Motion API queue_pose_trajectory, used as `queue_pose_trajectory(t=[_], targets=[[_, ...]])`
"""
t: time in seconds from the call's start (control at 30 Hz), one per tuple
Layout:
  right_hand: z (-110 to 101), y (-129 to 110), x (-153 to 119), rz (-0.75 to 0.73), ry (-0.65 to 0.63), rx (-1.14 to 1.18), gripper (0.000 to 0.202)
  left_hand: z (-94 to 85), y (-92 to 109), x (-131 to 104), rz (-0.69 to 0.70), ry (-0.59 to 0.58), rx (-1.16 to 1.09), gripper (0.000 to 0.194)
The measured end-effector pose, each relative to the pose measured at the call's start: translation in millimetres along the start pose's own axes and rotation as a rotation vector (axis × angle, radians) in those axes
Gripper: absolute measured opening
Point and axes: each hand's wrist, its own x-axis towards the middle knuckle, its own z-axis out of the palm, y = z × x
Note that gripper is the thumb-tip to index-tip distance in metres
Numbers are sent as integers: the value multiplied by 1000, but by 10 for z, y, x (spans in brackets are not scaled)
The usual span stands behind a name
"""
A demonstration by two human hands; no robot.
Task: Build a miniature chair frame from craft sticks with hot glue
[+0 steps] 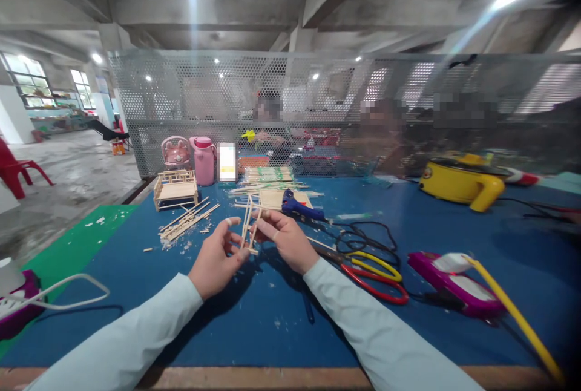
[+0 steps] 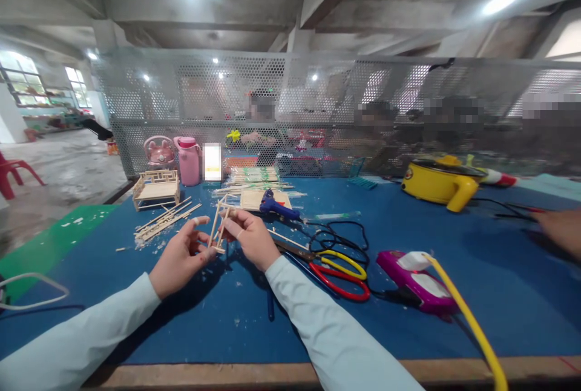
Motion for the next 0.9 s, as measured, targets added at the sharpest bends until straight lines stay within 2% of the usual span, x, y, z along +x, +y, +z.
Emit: queue_pose_trajectory(t=[0.27, 0.5, 0.9], targets=[[9, 29, -3, -7, -12, -13, 33, -15, -3, 0, 30, -49, 87, 37], [4, 42, 8, -16, 1, -4, 32, -26, -9, 3, 25, -9, 40, 48], [10, 38, 3, -14, -3, 32, 29, -34, 12, -17, 93, -48, 157, 34]])
